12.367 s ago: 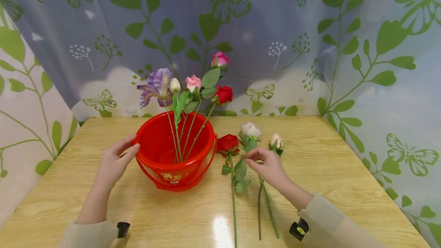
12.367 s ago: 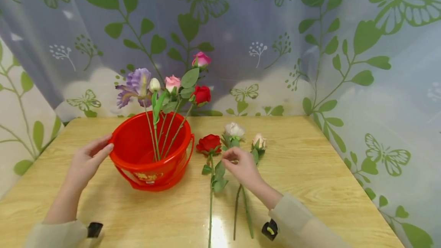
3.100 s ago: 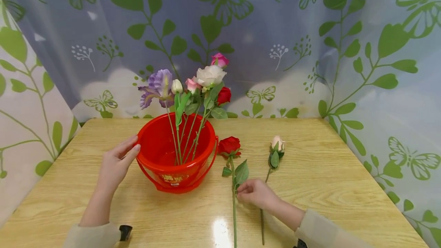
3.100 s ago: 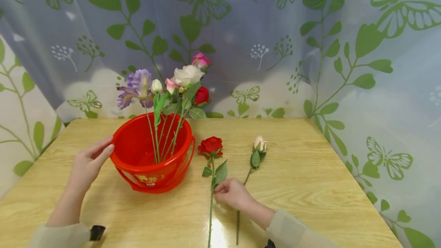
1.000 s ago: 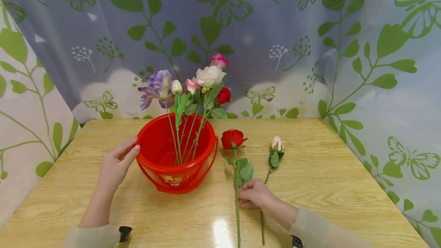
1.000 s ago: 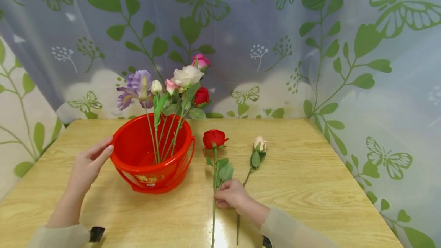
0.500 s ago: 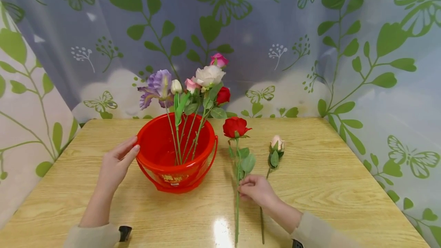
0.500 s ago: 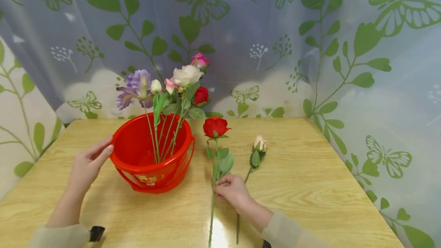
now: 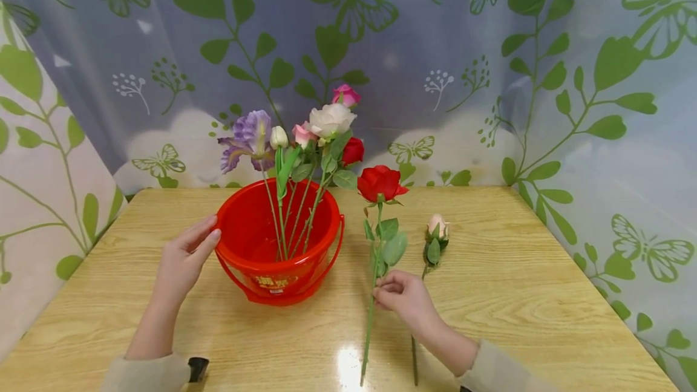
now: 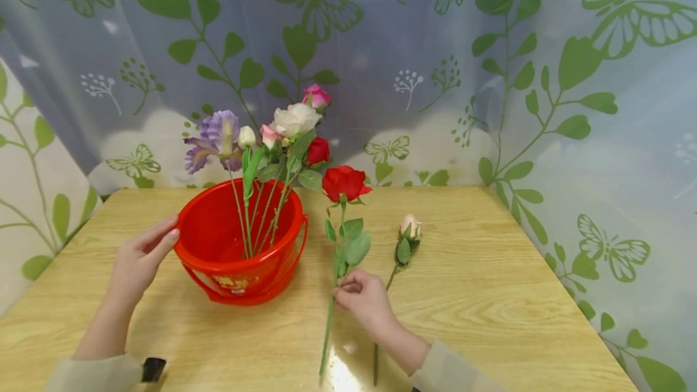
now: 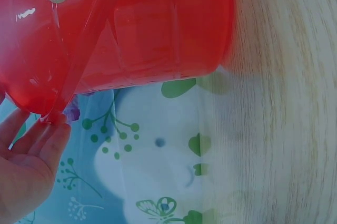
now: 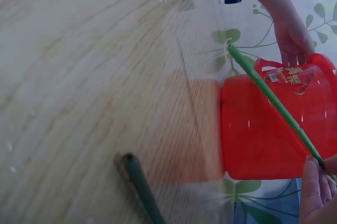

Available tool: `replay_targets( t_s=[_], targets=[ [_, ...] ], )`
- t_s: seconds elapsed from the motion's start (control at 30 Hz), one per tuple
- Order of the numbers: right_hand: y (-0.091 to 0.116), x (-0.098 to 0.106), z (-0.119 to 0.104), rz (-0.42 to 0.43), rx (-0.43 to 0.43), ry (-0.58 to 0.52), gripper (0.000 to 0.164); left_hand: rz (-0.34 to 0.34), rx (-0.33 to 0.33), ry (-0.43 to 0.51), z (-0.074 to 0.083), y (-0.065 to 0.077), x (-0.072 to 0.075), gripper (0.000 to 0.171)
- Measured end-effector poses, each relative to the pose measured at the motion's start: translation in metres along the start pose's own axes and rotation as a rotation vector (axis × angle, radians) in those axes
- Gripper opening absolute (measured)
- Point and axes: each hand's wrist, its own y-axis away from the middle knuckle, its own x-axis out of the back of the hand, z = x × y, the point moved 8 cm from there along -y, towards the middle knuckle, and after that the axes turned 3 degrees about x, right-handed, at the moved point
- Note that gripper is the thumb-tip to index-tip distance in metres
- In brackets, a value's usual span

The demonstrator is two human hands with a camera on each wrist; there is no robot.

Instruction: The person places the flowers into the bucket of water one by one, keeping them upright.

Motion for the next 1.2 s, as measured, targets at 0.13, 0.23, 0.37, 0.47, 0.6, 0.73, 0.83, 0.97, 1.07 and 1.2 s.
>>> replay_targets(
  t_s=[0.13, 0.23, 0.37, 0.47, 0.6, 0.73, 0.83, 0.97, 1.07, 1.2],
  targets=[
    [0.002, -0.001, -0.006, 0.012, 0.035, 0.027, 0.013, -0.002, -0.003, 0.002, 0.0, 0.0, 0.0, 0.037],
    [0.003, -0.002, -0.014, 0.019, 0.089, 0.076, 0.011, -0.002, -0.001, -0.002, -0.001, 0.0, 0.0, 0.037],
    [0.003, -0.004, -0.028, 0.035, 0.195, 0.177, 0.008, -0.003, 0.006, -0.006, -0.002, 0.0, 0.0, 0.037],
    [0.003, -0.008, -0.037, 0.035, 0.259, 0.216, 0.008, -0.004, 0.012, -0.006, -0.003, 0.001, 0.0, 0.037],
    [0.002, -0.016, -0.044, 0.016, 0.309, 0.228, 0.008, -0.005, 0.014, -0.002, -0.002, 0.001, 0.0, 0.037],
    [-0.001, -0.023, -0.046, -0.008, 0.329, 0.236, 0.008, -0.008, 0.016, -0.005, -0.003, 0.0, 0.0, 0.038],
    [-0.004, -0.027, -0.047, -0.017, 0.329, 0.265, 0.007, -0.009, 0.013, -0.009, -0.003, 0.0, 0.0, 0.038],
    [-0.009, -0.028, -0.047, -0.015, 0.325, 0.308, 0.006, -0.008, 0.001, -0.011, -0.002, -0.001, 0.0, 0.037],
    [-0.014, -0.028, -0.046, -0.008, 0.335, 0.331, 0.005, -0.007, -0.003, -0.014, -0.001, 0.0, 0.0, 0.037],
    [-0.019, -0.029, -0.045, -0.003, 0.349, 0.361, 0.005, -0.007, -0.005, -0.017, -0.001, 0.0, 0.0, 0.037]
  ],
)
